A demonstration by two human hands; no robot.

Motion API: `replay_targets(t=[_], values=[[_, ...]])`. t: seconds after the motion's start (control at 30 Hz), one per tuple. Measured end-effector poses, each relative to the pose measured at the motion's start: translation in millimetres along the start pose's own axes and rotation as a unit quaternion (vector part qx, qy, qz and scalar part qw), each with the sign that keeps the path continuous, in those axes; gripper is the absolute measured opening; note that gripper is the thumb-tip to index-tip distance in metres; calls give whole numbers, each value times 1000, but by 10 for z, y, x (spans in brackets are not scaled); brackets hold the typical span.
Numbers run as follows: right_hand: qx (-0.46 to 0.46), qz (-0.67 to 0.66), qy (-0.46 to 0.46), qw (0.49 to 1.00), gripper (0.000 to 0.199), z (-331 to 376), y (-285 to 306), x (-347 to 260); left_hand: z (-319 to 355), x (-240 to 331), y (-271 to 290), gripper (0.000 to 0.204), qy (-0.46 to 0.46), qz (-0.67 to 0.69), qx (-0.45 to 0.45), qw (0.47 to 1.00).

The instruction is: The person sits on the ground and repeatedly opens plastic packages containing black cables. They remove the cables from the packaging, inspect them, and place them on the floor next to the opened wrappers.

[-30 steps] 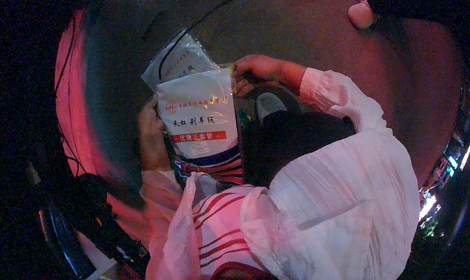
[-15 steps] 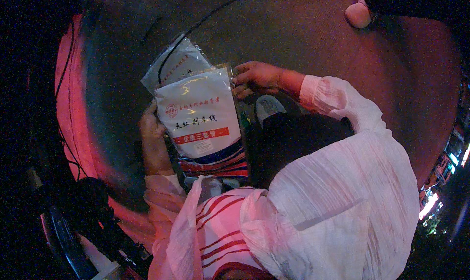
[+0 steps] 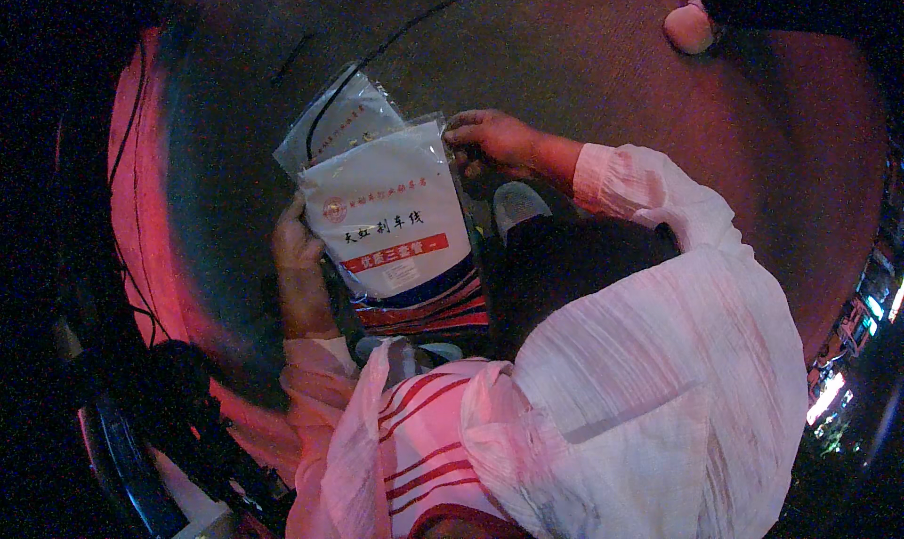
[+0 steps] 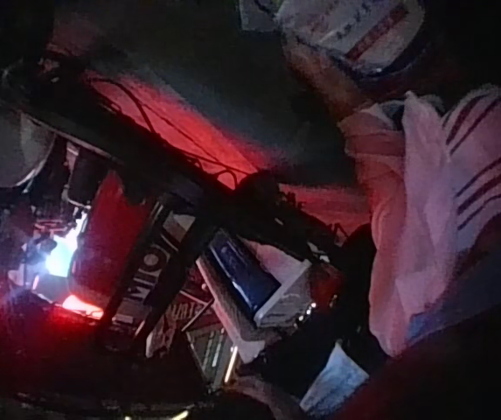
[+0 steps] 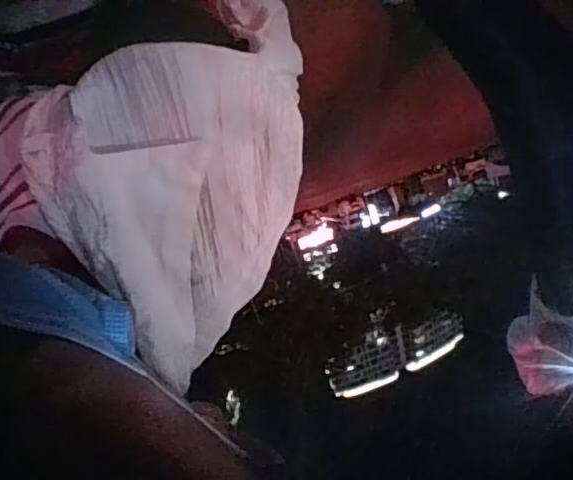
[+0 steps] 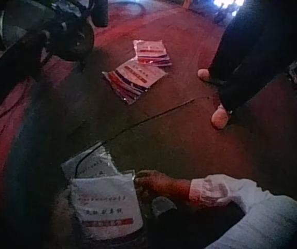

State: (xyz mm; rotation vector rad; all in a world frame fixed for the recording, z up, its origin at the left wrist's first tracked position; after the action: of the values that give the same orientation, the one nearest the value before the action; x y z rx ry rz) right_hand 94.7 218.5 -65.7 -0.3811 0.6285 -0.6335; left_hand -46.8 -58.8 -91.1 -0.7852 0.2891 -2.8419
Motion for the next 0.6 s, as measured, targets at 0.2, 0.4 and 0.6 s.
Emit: replay_targets(t=[0.2,0.4,0.6], values=[[43,69,31,996,16,-2,16,-39,80,-72,65,31,-2,24,40,999],[145,52,93,984,16,288,-396,-514,459,-47,-80,29,-26,69,-40,996],[110,315,257,907,13,608,-806,-1515,1048,-419,-265,21,31,-207,-128,969]])
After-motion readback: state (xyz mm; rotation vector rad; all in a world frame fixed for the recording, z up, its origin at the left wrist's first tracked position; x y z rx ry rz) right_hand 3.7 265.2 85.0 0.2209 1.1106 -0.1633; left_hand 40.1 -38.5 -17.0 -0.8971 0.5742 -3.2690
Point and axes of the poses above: each hand's wrist, its own z-axis away from the middle knuckle, its own y-axis out of the back of the hand, x = y × z, the point moved 8 cm from there along -z, towards the middle knuckle, and after that the axes turned 2 degrees about x, right-handed, at the moved point
